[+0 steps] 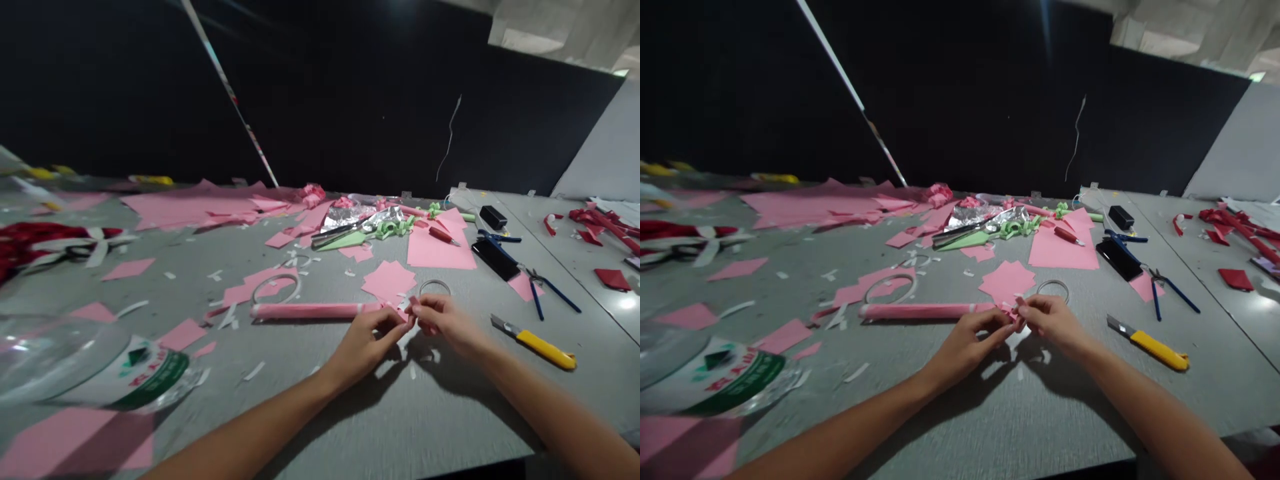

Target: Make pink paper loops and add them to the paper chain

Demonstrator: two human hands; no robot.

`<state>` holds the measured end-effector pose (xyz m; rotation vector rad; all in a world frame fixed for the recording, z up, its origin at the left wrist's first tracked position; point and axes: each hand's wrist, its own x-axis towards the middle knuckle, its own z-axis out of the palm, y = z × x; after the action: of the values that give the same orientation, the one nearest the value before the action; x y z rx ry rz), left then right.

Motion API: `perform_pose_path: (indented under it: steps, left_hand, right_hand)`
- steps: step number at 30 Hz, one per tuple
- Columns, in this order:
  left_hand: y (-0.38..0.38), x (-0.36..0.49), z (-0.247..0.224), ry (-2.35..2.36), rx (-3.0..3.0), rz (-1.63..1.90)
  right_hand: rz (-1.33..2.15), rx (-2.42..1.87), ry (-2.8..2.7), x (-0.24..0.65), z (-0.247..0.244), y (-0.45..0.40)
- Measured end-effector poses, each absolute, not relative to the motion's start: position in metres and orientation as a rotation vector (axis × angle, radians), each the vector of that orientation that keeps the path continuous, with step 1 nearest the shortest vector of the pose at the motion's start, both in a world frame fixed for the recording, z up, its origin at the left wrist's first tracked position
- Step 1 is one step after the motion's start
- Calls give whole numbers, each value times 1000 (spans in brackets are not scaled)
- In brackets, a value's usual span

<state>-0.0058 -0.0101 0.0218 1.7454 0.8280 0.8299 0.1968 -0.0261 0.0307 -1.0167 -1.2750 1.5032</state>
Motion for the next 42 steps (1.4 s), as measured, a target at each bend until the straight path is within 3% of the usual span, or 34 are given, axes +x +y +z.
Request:
perform_pose_path:
  steps: [22,42]
  left_hand:
    - [29,-7,-27,817,1548,1094]
    - [4,-4,13,779,1443,881]
  right_hand:
    - [1590,-996,-1457,181,-29,-1]
    - [1916,-937,-1361,196,-1,-26]
